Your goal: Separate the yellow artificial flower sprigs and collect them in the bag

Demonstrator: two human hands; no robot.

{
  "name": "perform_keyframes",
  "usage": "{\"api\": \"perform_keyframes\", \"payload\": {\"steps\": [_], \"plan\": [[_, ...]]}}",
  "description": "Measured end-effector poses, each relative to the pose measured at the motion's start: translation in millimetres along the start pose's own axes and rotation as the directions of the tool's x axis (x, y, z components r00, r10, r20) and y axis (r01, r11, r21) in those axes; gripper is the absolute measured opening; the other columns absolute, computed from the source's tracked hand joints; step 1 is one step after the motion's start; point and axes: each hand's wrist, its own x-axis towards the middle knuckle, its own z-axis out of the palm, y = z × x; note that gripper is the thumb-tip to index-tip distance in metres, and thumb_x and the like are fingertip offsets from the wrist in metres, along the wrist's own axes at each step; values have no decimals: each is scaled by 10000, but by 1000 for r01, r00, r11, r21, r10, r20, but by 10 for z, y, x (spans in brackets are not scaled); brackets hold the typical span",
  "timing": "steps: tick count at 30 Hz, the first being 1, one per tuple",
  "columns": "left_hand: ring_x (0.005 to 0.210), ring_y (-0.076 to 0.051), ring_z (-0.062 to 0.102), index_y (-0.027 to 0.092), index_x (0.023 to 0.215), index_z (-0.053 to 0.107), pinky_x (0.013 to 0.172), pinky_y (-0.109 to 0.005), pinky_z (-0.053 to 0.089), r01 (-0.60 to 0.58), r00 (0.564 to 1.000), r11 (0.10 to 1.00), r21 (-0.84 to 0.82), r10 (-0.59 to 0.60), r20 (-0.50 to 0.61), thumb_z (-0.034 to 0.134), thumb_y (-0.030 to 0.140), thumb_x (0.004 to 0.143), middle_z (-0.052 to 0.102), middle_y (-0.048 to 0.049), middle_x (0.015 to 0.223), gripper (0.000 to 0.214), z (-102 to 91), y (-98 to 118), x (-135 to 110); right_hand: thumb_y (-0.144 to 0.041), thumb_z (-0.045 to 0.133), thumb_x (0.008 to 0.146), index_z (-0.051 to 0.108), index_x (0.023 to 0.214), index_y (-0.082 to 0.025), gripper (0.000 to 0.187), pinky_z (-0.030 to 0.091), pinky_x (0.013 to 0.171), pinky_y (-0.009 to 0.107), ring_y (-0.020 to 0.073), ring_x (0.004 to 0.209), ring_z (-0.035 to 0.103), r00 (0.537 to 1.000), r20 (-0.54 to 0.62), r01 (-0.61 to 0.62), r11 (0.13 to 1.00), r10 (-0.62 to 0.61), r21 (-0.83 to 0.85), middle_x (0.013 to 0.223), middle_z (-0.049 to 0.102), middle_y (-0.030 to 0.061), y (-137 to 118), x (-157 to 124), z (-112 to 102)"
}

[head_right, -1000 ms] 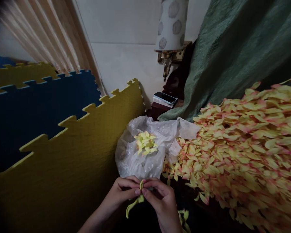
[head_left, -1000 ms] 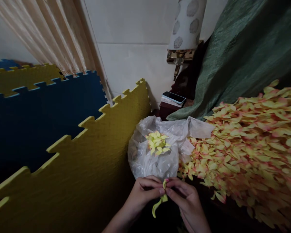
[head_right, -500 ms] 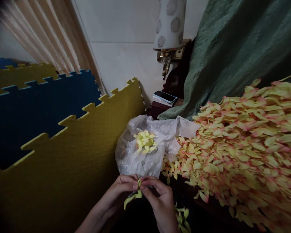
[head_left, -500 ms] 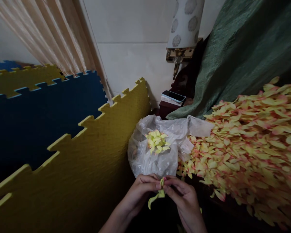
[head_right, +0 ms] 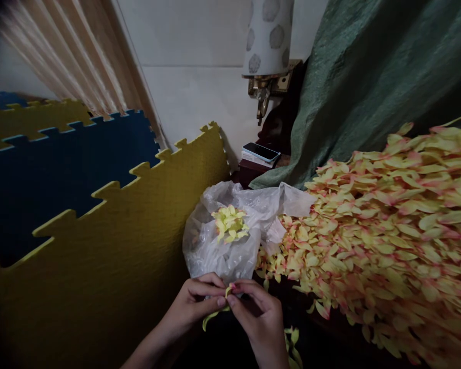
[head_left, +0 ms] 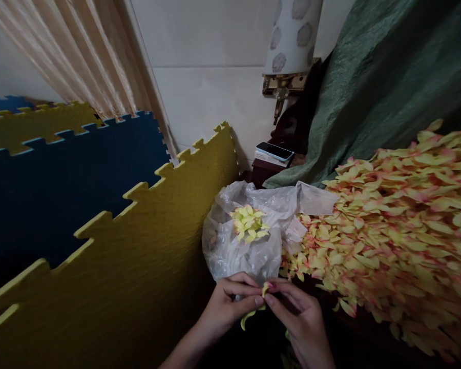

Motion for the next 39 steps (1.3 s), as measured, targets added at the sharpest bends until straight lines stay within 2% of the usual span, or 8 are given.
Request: {"api": "perform_keyframes", "payload": {"steps": [5, 20, 31, 39], "plan": [[747, -166, 590, 258, 849, 812, 690, -283, 460, -9, 1000, 1000, 6, 9, 0, 780, 399, 727, 670, -62, 798, 189, 12, 5, -11, -316, 786, 700, 770, 751, -204, 124, 568, 763, 317, 241, 836, 688, 1000, 12, 7, 1000, -8, 15, 871, 741, 90, 1, -3, -11], [761, -161, 583, 270, 857, 809, 707, -272, 451, 5, 1000, 1000, -17, -5, -8, 772, 342, 746, 672, -51, 794, 137, 0, -43, 1, -330, 817, 655, 773, 729, -196, 160, 560, 721, 307, 231, 802, 684, 997, -29, -74, 991, 77, 114, 826, 742, 83, 27, 10, 36], [694, -127, 552, 220, 714, 813, 638, -226, 405, 100, 994, 971, -216, -104, -11, 829, 264, 664, 630, -26, 699, 68, 23, -38, 34, -318, 821, 657, 771, 760, -210, 157, 550, 733, 270, 201, 778, 690, 995, -18, -97, 990, 100, 98, 812, 751, 57, 70, 1, 26], [752, -145, 581, 227, 739, 815, 700, -243, 430, 41, 998, 988, -149, -46, -31, 810, 271, 693, 662, -44, 769, 63, 68, -75, 35, -331, 795, 693, 766, 795, -206, 164, 556, 730, 267, 206, 800, 688, 998, -35, -57, 997, 59, 59, 829, 749, 63, 69, -30, -20]]}}
